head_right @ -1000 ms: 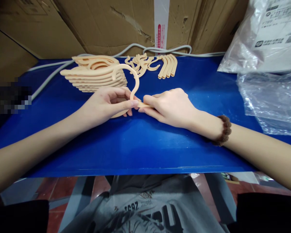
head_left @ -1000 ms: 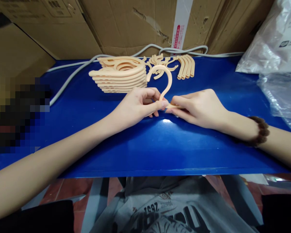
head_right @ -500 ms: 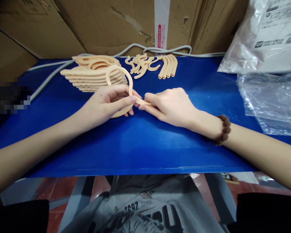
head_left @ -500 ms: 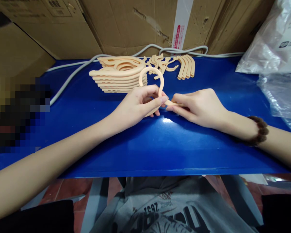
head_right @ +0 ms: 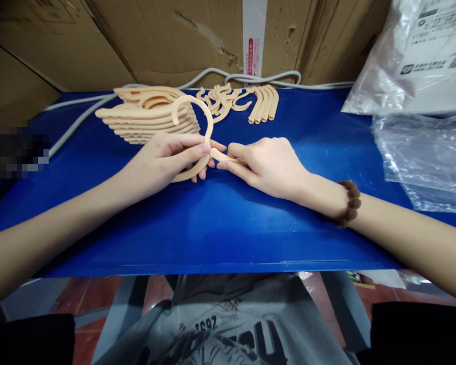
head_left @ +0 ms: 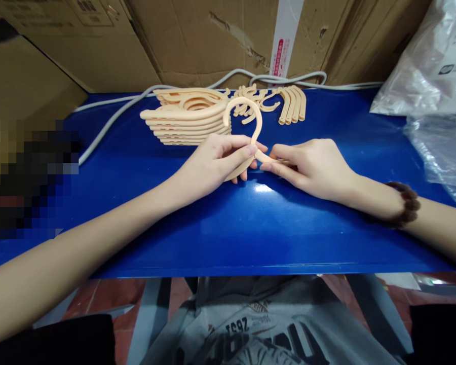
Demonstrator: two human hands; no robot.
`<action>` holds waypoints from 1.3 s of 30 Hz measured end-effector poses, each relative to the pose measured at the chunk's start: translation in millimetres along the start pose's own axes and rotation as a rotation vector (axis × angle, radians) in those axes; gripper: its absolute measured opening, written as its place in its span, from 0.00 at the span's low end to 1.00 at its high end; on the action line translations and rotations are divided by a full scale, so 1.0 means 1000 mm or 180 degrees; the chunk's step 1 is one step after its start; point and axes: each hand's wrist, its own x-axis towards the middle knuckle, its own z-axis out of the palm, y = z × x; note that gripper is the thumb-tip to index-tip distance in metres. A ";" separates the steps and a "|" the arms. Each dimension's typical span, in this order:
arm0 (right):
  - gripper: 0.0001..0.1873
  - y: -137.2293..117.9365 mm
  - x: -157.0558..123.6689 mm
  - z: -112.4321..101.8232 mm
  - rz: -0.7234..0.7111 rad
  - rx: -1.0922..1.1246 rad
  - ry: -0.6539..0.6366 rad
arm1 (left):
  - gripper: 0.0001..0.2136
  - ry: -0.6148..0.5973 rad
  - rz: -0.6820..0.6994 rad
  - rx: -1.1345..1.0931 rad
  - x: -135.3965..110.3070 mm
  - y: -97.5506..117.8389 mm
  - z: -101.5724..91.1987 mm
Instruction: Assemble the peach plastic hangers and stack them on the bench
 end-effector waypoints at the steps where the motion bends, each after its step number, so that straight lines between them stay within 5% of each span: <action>1: 0.27 0.000 0.000 0.000 -0.0008 0.0010 0.0004 | 0.14 -0.0007 -0.0010 -0.0008 0.000 0.000 0.000; 39: 0.29 0.004 -0.009 0.003 -0.0586 -0.0509 0.0107 | 0.10 -0.0523 0.0109 0.0075 -0.001 -0.005 -0.006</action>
